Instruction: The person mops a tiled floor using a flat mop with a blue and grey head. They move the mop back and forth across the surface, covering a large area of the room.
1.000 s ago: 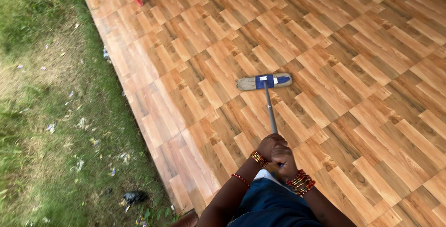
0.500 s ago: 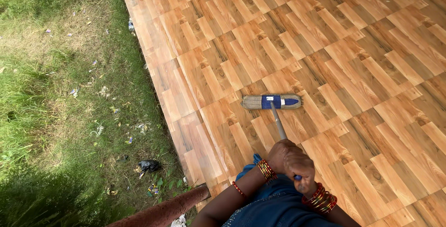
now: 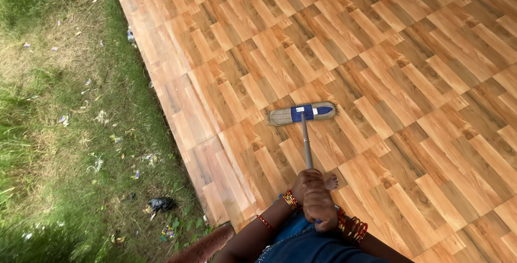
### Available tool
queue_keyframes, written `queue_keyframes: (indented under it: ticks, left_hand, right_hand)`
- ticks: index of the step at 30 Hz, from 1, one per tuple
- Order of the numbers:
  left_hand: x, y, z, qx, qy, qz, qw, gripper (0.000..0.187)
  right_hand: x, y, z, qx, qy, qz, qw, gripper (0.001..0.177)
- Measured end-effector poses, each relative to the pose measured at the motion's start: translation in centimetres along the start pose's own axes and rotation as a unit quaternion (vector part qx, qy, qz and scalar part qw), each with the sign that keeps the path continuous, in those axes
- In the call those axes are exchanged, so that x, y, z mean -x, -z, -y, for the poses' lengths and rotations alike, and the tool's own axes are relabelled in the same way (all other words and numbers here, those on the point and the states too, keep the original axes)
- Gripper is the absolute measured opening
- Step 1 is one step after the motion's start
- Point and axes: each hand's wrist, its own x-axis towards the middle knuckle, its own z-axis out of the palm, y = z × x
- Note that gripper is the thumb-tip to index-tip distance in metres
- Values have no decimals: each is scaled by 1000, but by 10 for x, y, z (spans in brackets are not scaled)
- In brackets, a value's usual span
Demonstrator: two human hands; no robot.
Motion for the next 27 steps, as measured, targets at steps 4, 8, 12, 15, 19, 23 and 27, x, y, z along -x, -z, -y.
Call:
queue_keyframes:
  ticks: [4, 8, 12, 15, 19, 23, 27]
  left_hand:
    - [-5, -2, 39, -15, 51, 29, 998, 35]
    - [-7, -3, 80, -91, -20, -3, 996, 23]
    - [-11, 0, 104, -145, -8, 34, 989, 12]
    - [-22, 12, 117, -167, -36, 60, 983, 17]
    - [-39, 16, 129, -161, -23, 61, 985, 19]
    - [-58, 12, 132, -156, 29, 69, 985, 11]
    - [-60, 6, 118, -155, 7, 69, 985, 21]
  right_hand:
    - [26, 6, -43, -7, -2, 39, 999, 22]
    - [73, 14, -84, 22, -82, 169, 982, 27]
    - [109, 12, -122, 70, -128, 223, 964, 32]
    - [124, 9, -146, 87, -177, 235, 952, 33]
    - [123, 17, -166, 111, -176, 224, 952, 31]
    - [98, 40, -162, 113, -193, 164, 961, 29]
    - [74, 44, -126, 118, -234, 135, 956, 33]
